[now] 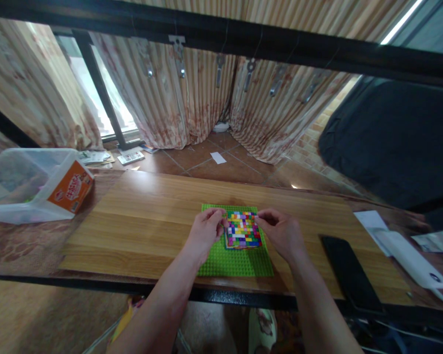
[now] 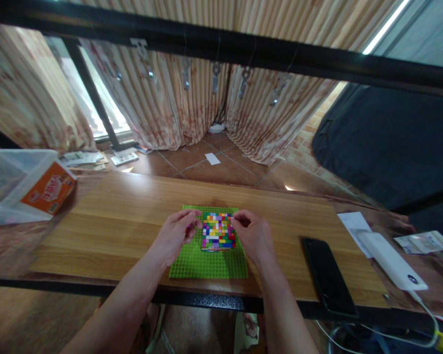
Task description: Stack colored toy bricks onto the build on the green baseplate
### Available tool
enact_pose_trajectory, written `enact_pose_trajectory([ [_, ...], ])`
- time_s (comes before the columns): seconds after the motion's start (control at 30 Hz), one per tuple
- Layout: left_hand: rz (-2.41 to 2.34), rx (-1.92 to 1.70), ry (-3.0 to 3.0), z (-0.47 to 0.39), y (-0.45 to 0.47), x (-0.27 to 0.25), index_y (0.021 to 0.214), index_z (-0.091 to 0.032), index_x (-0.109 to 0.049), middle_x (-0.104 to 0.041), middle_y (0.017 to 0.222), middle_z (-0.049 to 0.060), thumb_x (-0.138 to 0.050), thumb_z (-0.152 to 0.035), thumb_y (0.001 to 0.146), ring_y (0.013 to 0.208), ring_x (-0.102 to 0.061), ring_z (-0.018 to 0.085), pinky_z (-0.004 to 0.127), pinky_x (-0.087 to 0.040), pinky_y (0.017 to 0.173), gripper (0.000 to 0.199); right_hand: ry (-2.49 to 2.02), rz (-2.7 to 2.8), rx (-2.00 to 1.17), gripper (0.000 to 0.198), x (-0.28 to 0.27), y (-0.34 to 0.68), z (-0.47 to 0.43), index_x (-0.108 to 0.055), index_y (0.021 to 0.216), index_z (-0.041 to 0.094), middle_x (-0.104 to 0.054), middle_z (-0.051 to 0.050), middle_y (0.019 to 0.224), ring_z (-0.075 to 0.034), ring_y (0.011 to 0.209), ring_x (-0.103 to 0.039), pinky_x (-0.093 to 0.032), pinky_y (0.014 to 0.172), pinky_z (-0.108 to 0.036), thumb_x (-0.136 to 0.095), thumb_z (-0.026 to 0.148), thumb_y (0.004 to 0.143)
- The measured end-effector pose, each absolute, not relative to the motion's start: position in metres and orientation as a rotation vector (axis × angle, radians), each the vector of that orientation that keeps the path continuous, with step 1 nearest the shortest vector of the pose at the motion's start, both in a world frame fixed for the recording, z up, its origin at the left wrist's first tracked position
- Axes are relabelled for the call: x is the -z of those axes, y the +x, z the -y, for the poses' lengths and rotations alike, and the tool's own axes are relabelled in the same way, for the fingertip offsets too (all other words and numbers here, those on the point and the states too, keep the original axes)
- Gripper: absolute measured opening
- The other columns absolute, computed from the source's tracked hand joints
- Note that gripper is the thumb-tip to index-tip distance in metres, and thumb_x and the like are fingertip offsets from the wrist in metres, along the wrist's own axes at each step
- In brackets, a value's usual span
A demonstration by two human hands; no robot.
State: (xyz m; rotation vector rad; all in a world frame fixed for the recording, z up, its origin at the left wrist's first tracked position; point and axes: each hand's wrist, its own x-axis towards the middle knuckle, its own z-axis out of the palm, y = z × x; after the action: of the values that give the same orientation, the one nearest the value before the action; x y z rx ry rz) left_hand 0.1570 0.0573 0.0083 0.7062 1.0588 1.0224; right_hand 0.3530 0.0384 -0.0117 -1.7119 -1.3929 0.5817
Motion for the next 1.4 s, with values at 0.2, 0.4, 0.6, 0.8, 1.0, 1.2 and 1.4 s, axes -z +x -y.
enact_pose_trajectory([
  [0.2,-1.066,-1.016,0.715,-0.057,0.157,-0.01,0.084,-0.014,-0.064,-0.06,0.057,-0.001,-0.062,-0.025,0.079,0.039,-0.037,0.004,0.018,-0.018,0.04,0.012,-1.775,1.41,-0.502,0.017,0.009,0.35,-0.037,-0.072,0.073,0.021,-0.074,-0.004,0.07,-0.021,0.066,-0.067,-0.05,0.065,-0.034,-0.065,0.036,0.075],
  [0.4,-1.09,-1.01,0.736,-0.056,0.157,-0.01,0.085,-0.013,-0.063,-0.06,0.057,-0.001,-0.059,-0.023,0.081,0.04,-0.038,0.004,0.018,-0.02,0.041,0.012,-1.737,1.371,-0.562,0.018,0.011,0.347,-0.038,-0.073,0.077,0.021,-0.075,-0.005,0.073,-0.022,0.068,-0.068,-0.052,0.067,-0.035,-0.067,0.037,0.073],
  [0.6,-1.099,-0.997,0.751,-0.058,0.158,-0.01,0.087,-0.013,-0.062,-0.059,0.056,-0.002,-0.055,-0.023,0.083,0.038,-0.035,0.004,0.018,-0.019,0.039,0.013,-1.665,1.283,-0.69,0.024,0.012,0.356,-0.039,-0.073,0.08,0.019,-0.076,-0.007,0.076,-0.023,0.07,-0.07,-0.055,0.069,-0.036,-0.074,0.039,0.066],
  [0.8,-1.103,-0.995,0.754,-0.058,0.158,-0.009,0.087,-0.013,-0.062,-0.058,0.056,-0.002,-0.054,-0.022,0.084,0.038,-0.035,0.004,0.018,-0.018,0.039,0.013,-1.632,1.215,-0.725,0.034,0.016,0.363,-0.041,-0.075,0.088,0.017,-0.077,-0.008,0.081,-0.022,0.074,-0.069,-0.054,0.074,-0.037,-0.07,0.046,0.072],
  [1.0,-1.103,-0.995,0.764,-0.058,0.158,-0.009,0.087,-0.013,-0.062,-0.059,0.057,-0.001,-0.055,-0.023,0.084,0.038,-0.035,0.004,0.018,-0.019,0.039,0.012,-1.581,1.147,-0.824,0.039,0.03,0.357,-0.046,-0.078,0.091,0.017,-0.077,-0.009,0.086,-0.022,0.078,-0.068,-0.053,0.071,-0.034,-0.073,0.051,0.071],
  [1.2,-1.106,-0.993,0.754,-0.058,0.159,-0.01,0.086,-0.013,-0.062,-0.059,0.056,-0.001,-0.055,-0.024,0.084,0.039,-0.036,0.004,0.018,-0.018,0.04,0.013,-1.487,0.915,-0.97,0.039,0.031,0.349,-0.046,-0.079,0.082,0.017,-0.075,-0.005,0.076,-0.015,0.064,-0.061,-0.05,0.062,-0.028,-0.082,0.048,0.06],
  [1.4,-1.099,-0.986,0.748,-0.06,0.16,-0.006,0.085,-0.013,-0.062,-0.059,0.056,-0.001,-0.055,-0.024,0.084,0.038,-0.035,0.004,0.018,-0.018,0.039,0.013,-1.447,0.863,-0.983,0.037,0.029,0.345,-0.046,-0.078,0.077,0.017,-0.073,-0.004,0.072,-0.015,0.062,-0.06,-0.05,0.059,-0.028,-0.084,0.048,0.056],
])
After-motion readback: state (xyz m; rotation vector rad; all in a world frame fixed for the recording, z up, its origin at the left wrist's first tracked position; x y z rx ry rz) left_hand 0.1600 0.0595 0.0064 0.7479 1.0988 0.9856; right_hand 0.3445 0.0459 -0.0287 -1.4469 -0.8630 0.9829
